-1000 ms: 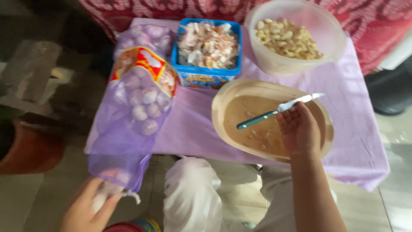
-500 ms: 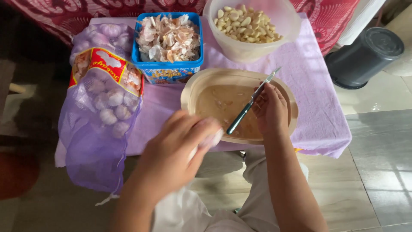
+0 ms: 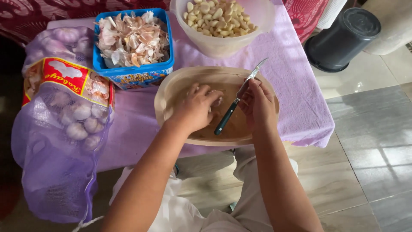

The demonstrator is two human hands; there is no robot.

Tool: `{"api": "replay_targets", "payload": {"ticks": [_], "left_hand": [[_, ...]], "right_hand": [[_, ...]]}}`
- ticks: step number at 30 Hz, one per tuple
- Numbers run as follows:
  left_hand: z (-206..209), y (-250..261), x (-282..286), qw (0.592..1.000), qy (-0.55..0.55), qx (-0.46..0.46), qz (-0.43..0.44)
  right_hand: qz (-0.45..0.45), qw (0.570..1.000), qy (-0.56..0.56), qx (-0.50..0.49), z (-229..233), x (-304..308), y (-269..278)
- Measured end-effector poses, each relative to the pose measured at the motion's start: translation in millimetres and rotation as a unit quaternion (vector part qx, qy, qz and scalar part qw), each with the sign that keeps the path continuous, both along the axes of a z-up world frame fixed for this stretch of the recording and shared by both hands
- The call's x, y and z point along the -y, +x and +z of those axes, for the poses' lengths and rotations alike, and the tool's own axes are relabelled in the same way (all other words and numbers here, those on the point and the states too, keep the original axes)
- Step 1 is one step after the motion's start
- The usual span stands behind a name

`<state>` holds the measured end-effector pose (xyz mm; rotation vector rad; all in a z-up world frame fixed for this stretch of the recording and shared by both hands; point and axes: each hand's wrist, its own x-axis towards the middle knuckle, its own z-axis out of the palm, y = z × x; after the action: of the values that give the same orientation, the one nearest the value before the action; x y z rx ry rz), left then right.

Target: A person uses a small knife to peel the skin off individual garlic cloves and places the cleaned cloves into a bowl.

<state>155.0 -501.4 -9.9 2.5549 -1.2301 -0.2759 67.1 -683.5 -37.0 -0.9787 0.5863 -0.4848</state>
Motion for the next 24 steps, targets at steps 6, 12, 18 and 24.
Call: {"api": "replay_targets", "payload": {"ticks": [6, 12, 18, 24], "left_hand": [[14, 10, -6, 0.974, -0.222, 0.031, -0.005], [43, -17, -22, 0.955, -0.293, -0.042, 0.018], [57, 2, -56, 0.97, -0.214, -0.022, 0.111], [41, -2, -58, 0.982, -0.131, -0.047, 0.126]], "right_hand": [[0.028, 0.999, 0.015, 0.043, -1, -16, 6], [0.113, 0.991, 0.003, 0.075, 27, -45, 8], [0.186, 0.787, -0.563, -0.172, 20, -1, 10], [0.235, 0.591, -0.734, -0.238, -17, 4, 8]]}}
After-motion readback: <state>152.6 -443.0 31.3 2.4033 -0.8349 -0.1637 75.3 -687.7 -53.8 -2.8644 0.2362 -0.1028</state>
